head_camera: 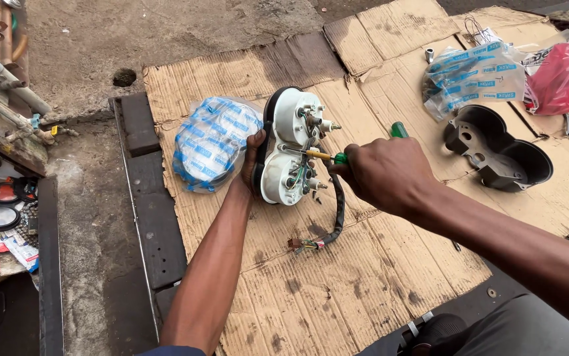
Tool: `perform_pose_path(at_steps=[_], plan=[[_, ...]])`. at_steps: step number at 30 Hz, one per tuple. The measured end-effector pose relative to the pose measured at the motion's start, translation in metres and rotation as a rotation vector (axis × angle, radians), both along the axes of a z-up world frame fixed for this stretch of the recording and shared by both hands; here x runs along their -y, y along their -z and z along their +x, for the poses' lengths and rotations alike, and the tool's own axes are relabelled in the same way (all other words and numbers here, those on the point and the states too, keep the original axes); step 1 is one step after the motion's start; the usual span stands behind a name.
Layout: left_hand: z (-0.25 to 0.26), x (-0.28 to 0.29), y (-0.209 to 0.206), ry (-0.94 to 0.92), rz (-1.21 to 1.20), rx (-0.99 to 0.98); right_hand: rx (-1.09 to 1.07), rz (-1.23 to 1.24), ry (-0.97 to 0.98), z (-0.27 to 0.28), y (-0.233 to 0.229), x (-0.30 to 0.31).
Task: Disassembling a motorcycle instrument cluster to access and repair internal components using a screwdriver.
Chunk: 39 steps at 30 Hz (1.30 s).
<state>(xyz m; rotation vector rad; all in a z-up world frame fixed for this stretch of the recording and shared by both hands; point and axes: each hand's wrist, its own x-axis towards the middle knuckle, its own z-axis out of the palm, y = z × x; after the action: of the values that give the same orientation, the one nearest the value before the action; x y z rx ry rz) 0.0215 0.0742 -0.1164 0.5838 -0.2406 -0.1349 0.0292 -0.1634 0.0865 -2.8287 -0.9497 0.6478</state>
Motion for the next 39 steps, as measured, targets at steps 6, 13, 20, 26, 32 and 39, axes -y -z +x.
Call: perform_pose_path(at_steps=[6,13,20,26,32,39], plan=[[-0.003,0.002,-0.007,-0.052,0.029,0.041,0.457,0.08,-0.191,0.006,0.019,0.002],[-0.001,0.005,-0.005,0.016,0.007,0.024,-0.629,0.276,0.203,0.047,0.022,0.014],[-0.008,0.007,-0.02,0.023,-0.022,0.07,0.931,0.043,-0.596,0.01,0.059,0.023],[0.0,-0.007,0.009,-0.044,-0.031,0.009,0.001,-0.047,-0.003,0.005,-0.006,-0.007],[0.002,-0.011,0.01,-0.145,-0.025,-0.029,0.112,0.052,-0.162,-0.009,0.012,-0.01],[-0.004,0.004,-0.008,-0.067,-0.068,0.014,0.576,-0.065,-0.344,-0.019,0.015,-0.001]])
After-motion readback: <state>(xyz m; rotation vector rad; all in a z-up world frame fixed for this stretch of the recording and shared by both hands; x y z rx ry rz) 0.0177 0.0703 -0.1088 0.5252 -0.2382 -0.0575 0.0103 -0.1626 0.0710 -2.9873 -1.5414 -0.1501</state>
